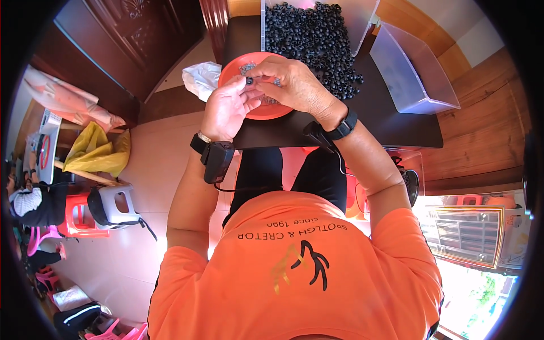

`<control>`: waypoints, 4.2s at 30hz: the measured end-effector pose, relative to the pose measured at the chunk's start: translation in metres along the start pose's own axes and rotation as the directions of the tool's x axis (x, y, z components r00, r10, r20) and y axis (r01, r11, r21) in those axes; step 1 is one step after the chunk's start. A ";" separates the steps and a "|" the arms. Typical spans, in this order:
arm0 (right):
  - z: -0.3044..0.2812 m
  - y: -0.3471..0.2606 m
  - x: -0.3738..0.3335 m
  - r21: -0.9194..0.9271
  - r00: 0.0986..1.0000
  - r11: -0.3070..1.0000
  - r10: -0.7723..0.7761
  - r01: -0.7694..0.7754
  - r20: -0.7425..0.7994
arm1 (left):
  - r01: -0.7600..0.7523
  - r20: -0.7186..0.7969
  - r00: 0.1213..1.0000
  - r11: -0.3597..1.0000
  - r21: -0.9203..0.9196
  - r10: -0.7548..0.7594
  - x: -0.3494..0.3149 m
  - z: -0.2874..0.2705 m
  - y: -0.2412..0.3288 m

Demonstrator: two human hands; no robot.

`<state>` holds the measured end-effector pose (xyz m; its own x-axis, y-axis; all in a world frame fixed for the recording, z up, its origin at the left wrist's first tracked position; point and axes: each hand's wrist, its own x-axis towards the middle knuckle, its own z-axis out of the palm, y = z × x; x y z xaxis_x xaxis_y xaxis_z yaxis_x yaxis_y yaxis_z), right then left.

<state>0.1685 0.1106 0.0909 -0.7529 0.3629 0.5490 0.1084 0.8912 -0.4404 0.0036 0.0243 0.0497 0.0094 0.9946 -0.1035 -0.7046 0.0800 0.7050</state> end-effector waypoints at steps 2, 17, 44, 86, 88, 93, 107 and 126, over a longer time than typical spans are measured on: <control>-0.001 -0.003 -0.001 -0.021 1.000 1.000 0.008 -0.008 0.005 | -0.002 -0.005 1.000 1.000 0.000 0.002 0.001 -0.002 -0.002; 0.003 0.022 -0.008 -0.080 0.991 0.993 0.090 -0.082 0.103 | 0.035 -0.014 0.999 0.999 -0.011 -0.035 0.001 0.000 0.000; 0.016 -0.054 -0.059 -0.014 0.952 0.998 0.062 -0.069 -0.300 | 0.001 0.047 0.999 1.000 0.001 -0.001 -0.056 0.031 -0.038; -0.043 -0.006 -0.084 0.962 0.844 0.119 0.515 -0.244 0.151 | 0.039 0.221 0.974 0.999 0.035 -0.046 -0.063 0.049 -0.042; -0.036 -0.012 -0.090 0.979 0.845 0.036 0.512 -0.198 0.152 | 0.043 0.241 0.969 0.998 0.043 -0.052 -0.063 0.055 -0.043; -0.028 -0.018 -0.097 0.983 0.848 -0.075 0.497 -0.168 0.183 | 0.020 0.267 0.963 0.998 0.054 -0.033 -0.065 0.060 -0.045; -0.012 -0.032 -0.101 0.946 0.845 0.214 0.526 -0.245 0.100 | 0.024 0.250 0.968 0.998 0.052 -0.037 -0.066 0.063 -0.049; -0.020 -0.048 -0.094 0.825 0.878 0.421 0.446 -0.377 0.174 | -0.005 0.240 0.971 1.000 0.017 0.001 -0.073 0.047 -0.053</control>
<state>0.2471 0.0392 0.0745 -0.7255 0.6688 0.1624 -0.2065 0.0135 -0.9783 0.0734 -0.0499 0.0525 0.1783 0.9816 0.0686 -0.6926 0.0757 0.7173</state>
